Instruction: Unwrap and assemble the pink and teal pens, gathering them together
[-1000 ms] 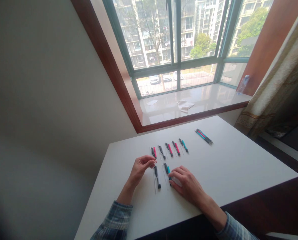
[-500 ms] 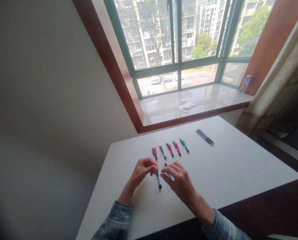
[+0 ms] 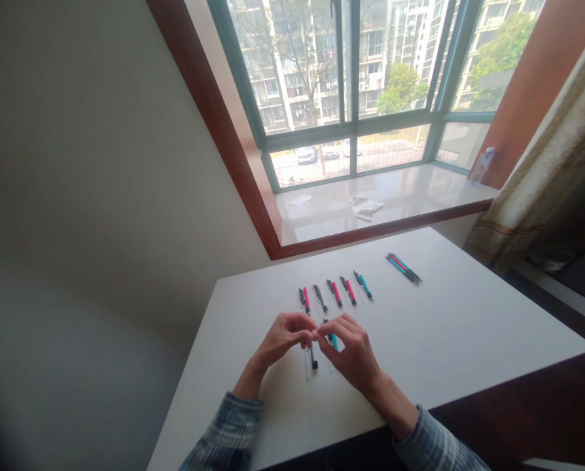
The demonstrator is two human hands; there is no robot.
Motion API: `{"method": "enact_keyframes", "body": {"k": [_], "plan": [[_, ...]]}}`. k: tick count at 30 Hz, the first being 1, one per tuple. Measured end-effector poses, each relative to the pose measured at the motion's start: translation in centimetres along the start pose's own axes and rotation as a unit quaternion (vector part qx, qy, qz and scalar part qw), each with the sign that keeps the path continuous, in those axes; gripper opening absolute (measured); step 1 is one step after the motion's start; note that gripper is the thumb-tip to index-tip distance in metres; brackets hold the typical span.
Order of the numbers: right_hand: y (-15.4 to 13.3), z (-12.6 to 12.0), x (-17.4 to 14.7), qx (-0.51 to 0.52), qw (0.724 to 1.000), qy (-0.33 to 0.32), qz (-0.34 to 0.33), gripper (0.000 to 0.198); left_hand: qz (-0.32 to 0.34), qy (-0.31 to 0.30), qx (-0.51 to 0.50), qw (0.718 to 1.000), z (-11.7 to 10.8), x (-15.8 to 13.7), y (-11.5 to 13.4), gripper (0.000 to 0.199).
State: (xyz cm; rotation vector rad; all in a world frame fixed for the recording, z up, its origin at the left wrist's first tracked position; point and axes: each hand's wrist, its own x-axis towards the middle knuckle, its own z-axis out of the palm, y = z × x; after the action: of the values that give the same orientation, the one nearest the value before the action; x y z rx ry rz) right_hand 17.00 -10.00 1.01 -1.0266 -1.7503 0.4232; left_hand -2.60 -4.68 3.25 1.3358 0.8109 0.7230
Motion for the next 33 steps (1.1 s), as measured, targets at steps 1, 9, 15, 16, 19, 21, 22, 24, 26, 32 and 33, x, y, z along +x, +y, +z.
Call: {"method": "enact_keyframes", "body": {"k": [1,9,15,16,19,21,22,24,26,32,33], "plan": [[0.1,0.0,0.0,-0.007,1.0,0.008,0.006,0.012,0.002,0.008,0.001,1.0,0.0,0.0,0.0,0.034],[1.3,0.3,-0.8,-0.079,0.995,-0.019,0.058,0.011,0.062,0.125,0.041,0.989,-0.8,0.3,-0.2,0.033],[1.8,0.8,-1.0,-0.097,0.992,-0.037,0.066,0.013,0.072,0.135,0.033,0.988,-0.7,0.2,0.0,0.031],[1.9,0.8,-1.0,-0.098,0.992,-0.041,0.067,0.013,0.073,0.136,0.031,0.988,-0.7,0.3,0.0,0.03],[2.0,0.8,-1.0,-0.103,0.991,-0.051,0.074,0.015,0.074,0.135,0.029,0.988,-0.7,0.3,-0.1,0.027],[2.0,0.8,-1.1,-0.107,0.989,-0.059,0.082,0.016,0.075,0.135,0.03,0.988,-0.7,0.4,-0.1,0.026],[2.0,0.7,-1.1,-0.108,0.989,-0.062,0.085,0.016,0.076,0.135,0.029,0.988,-0.7,0.4,-0.1,0.025],[2.1,0.7,-1.1,-0.11,0.988,-0.069,0.087,0.016,0.077,0.137,0.028,0.987,-0.7,0.4,-0.1,0.024],[2.2,0.7,-1.1,-0.113,0.987,-0.073,0.086,0.016,0.078,0.138,0.027,0.987,-0.6,0.4,0.0,0.022],[1.9,0.5,-1.1,-0.12,0.987,-0.074,0.078,0.014,0.076,0.138,0.029,0.987,-0.6,0.4,0.0,0.02],[1.7,0.3,-1.2,-0.122,0.987,-0.072,0.074,0.013,0.077,0.139,0.03,0.987,-0.6,0.4,0.0,0.02]]}}
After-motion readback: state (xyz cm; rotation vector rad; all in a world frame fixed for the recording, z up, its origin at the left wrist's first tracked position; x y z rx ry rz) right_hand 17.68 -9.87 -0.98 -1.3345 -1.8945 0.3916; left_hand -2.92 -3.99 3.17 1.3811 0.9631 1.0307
